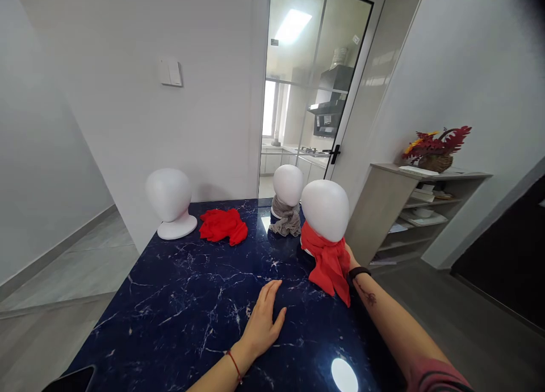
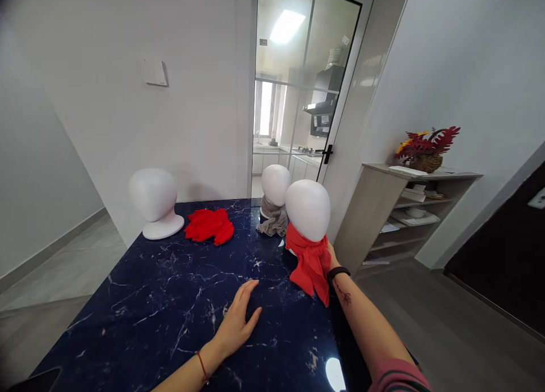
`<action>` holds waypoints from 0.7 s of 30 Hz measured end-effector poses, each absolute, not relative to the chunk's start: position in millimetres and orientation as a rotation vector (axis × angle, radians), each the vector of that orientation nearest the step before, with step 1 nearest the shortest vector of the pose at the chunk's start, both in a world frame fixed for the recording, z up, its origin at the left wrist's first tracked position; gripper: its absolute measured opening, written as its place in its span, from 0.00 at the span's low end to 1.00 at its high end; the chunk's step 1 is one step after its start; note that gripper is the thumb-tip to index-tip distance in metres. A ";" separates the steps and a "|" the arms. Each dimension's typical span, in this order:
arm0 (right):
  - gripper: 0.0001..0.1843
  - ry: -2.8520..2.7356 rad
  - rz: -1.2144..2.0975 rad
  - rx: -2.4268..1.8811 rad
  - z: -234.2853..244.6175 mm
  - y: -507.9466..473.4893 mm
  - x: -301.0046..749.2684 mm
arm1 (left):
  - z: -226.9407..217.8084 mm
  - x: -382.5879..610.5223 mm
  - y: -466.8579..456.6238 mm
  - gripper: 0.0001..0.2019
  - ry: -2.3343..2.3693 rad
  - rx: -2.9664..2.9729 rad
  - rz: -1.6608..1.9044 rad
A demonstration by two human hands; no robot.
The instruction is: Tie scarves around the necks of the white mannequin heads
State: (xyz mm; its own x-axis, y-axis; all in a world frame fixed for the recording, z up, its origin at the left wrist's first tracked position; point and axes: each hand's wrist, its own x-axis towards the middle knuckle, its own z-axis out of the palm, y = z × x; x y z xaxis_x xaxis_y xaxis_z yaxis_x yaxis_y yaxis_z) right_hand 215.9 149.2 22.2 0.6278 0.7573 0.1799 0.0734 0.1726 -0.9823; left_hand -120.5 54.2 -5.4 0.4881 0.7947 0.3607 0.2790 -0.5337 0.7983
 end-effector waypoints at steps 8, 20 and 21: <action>0.21 -0.718 0.832 -1.332 26.1 180.2 205.4 | -9.1 -122.4 58.1 0.25 0.948 2.024 0.957; 0.08 -0.837 0.399 -1.842 23.2 172.5 216.6 | -13.1 -122.4 59.0 0.26 0.959 2.008 0.982; 0.08 -0.864 0.349 -1.878 23.0 172.9 216.7 | -13.1 -122.2 59.1 0.26 0.960 2.008 0.984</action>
State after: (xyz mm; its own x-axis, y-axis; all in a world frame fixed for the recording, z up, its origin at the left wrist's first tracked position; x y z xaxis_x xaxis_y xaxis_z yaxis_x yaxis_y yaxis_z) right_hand 216.7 172.9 23.0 0.7035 0.6983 0.1326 0.4102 -0.2465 -0.8781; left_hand -122.2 59.1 -13.1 0.4383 0.8360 0.3302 0.3101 -0.4855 0.8174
